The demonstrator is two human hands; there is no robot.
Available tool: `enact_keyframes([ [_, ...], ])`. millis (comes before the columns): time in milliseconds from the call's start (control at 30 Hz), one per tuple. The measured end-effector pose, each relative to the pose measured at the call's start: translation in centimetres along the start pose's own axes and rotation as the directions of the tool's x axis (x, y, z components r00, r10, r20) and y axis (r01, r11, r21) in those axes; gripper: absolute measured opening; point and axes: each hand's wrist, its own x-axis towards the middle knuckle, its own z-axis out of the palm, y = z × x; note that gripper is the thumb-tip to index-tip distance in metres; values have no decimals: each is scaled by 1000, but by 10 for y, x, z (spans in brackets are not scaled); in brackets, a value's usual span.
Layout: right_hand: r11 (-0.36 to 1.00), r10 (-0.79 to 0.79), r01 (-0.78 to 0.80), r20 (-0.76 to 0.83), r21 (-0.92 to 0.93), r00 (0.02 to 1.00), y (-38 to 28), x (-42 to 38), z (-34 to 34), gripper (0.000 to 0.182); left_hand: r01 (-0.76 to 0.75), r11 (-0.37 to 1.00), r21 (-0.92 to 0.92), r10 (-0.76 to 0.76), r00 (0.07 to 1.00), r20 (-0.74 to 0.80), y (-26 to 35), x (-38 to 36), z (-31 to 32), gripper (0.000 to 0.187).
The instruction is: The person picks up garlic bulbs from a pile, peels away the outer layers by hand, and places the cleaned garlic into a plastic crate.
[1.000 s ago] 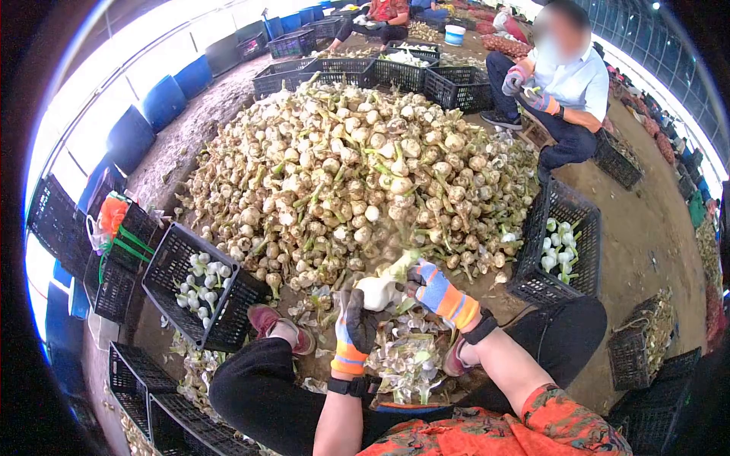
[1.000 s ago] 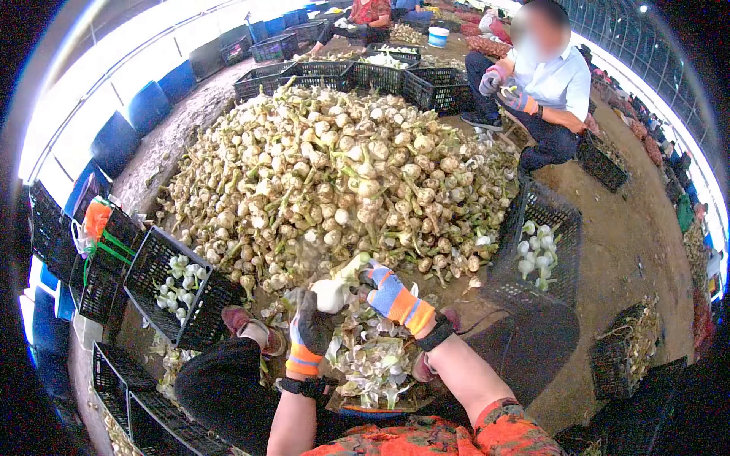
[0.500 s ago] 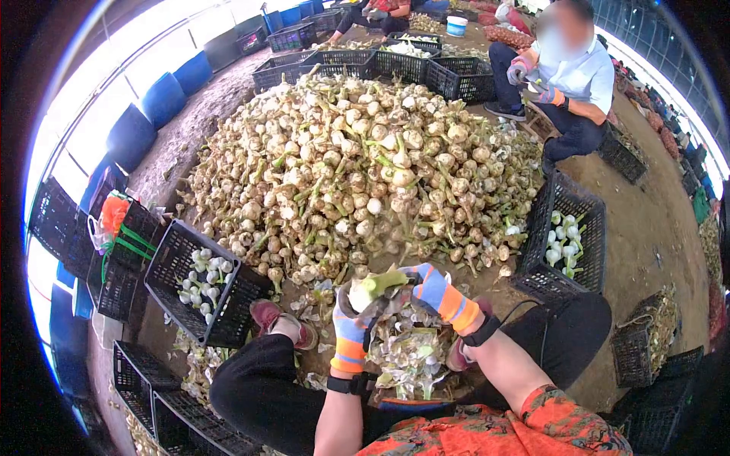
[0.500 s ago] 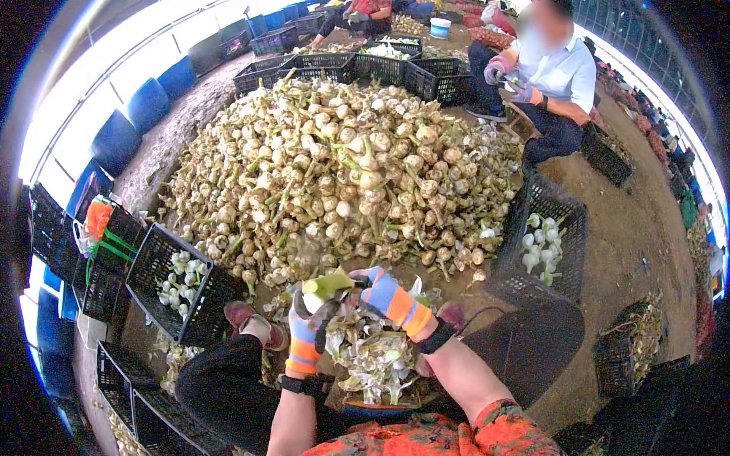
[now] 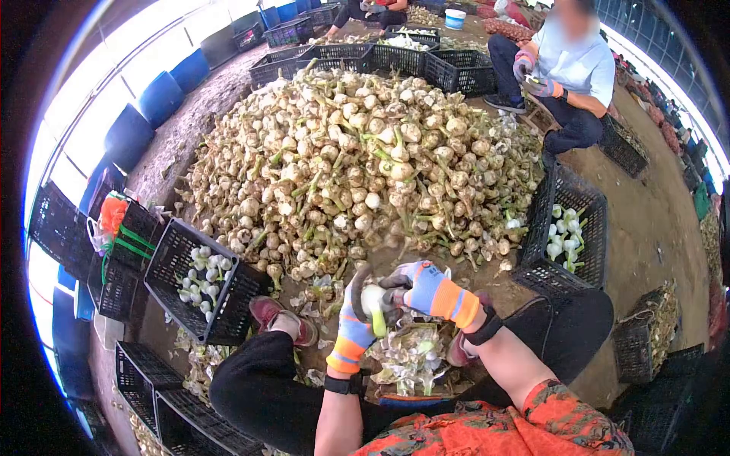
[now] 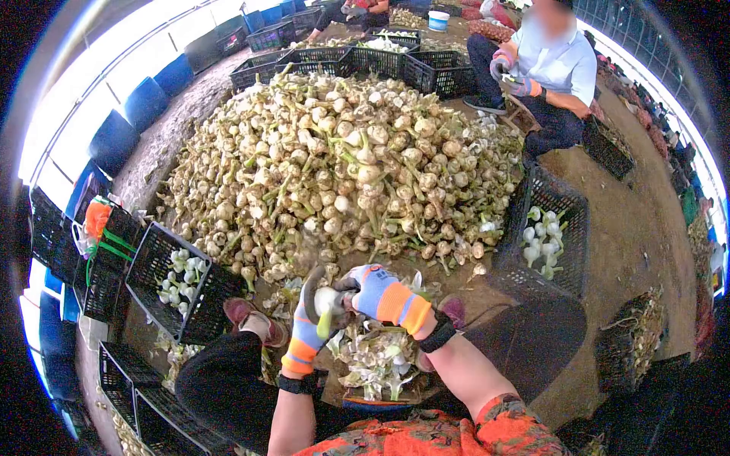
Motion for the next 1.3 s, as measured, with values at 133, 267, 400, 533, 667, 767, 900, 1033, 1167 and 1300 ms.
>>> enact_keyframes([
  [133, 986, -129, 107, -178, -125, 975, 12, 8, 10, 26, -94, 992, -88, 65, 955, -288, -41, -3, -19, 51],
  [267, 987, -143, 158, -244, 42, 959, 0, -1, 23, 24, -38, 905, -425, -144, 911, -387, -41, -5, -22, 37],
  [400, 996, -76, 49, -395, -77, 916, 25, 11, 29, 32, -79, 954, -288, -55, 902, -429, -17, -10, -11, 30],
  [533, 992, 48, -115, -665, -58, 745, 105, 31, 19, 26, -88, 756, -648, -110, 960, -259, 7, -4, -2, 39],
  [667, 953, 156, -280, -607, -114, 779, 159, 17, 12, 35, -66, 371, -926, -159, 978, -133, 10, 2, -4, 47],
  [767, 786, 52, 189, -367, 589, 929, 177, 15, 31, 39, -6, 459, -888, -183, 978, -101, 5, 7, 0, 38],
  [900, 668, 54, 129, -220, 733, 974, 92, 4, 44, 26, -27, 989, -148, -21, 951, -309, -58, 1, -22, 31],
  [1033, 661, 42, 297, -429, 689, 902, 76, -2, 38, 20, 126, 842, -525, -257, 948, -186, -18, 15, 14, 32],
  [1167, 710, 148, 288, -536, 643, 831, 114, 1, 31, 19, 102, 751, -652, -247, 960, -134, -34, 14, 9, 33],
  [1300, 924, 364, -375, -471, 74, 803, 138, -8, 28, 36, 1, 803, -596, -158, 965, -210, -25, 20, 10, 33],
])
